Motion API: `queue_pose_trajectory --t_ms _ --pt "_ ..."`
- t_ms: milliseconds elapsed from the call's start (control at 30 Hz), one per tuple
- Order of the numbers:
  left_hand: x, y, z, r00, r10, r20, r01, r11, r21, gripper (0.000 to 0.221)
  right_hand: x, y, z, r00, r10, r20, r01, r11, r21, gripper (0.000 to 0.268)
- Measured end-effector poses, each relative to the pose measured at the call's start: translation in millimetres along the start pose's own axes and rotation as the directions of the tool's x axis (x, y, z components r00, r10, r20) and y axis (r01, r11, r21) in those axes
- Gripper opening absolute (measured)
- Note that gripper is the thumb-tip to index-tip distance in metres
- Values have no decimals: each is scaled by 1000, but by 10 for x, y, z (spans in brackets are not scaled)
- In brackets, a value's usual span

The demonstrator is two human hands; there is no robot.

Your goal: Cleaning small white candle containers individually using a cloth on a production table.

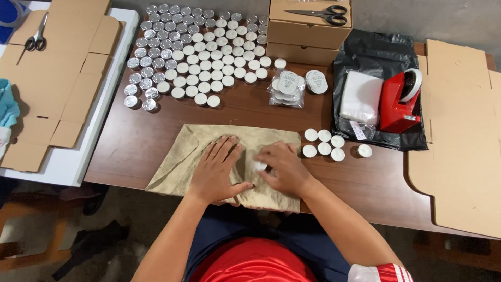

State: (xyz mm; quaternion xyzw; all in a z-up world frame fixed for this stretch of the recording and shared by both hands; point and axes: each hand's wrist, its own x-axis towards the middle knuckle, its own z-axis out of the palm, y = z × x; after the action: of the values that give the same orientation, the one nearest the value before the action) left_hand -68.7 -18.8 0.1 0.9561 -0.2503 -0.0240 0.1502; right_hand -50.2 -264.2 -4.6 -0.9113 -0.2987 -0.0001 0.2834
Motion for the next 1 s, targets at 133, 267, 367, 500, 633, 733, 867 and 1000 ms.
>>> queue_pose_trajectory --t_ms 133,267,367,500,633,733,867,1000 --pt "3 -1 8 1000 7 -3 -7 1000 4 105 -41 9 21 992 -126 -20 127 991 51 25" --pt "22 9 -14 1000 -10 18 10 1000 8 106 -10 -4 39 991 -33 -127 24 997 -74 29" --pt "12 9 -8 1000 -13 27 12 1000 13 105 -19 -33 106 988 -63 -141 50 995 -91 31" --pt "6 3 29 1000 -9 23 8 999 36 106 3 -130 29 992 -121 -21 122 991 58 31" --pt "11 9 10 1000 -5 11 4 999 37 108 51 -30 57 999 34 -6 -35 990 -138 32" --pt "0 9 15 1000 -11 17 10 999 52 110 49 -7 109 999 -15 -41 7 981 -192 31" --pt "14 32 -61 999 -21 47 19 999 37 107 83 -155 -29 981 52 189 -52 999 -5 36" --pt "12 20 -40 998 -20 63 18 1000 26 108 70 52 2 995 54 -82 -71 976 -208 39"
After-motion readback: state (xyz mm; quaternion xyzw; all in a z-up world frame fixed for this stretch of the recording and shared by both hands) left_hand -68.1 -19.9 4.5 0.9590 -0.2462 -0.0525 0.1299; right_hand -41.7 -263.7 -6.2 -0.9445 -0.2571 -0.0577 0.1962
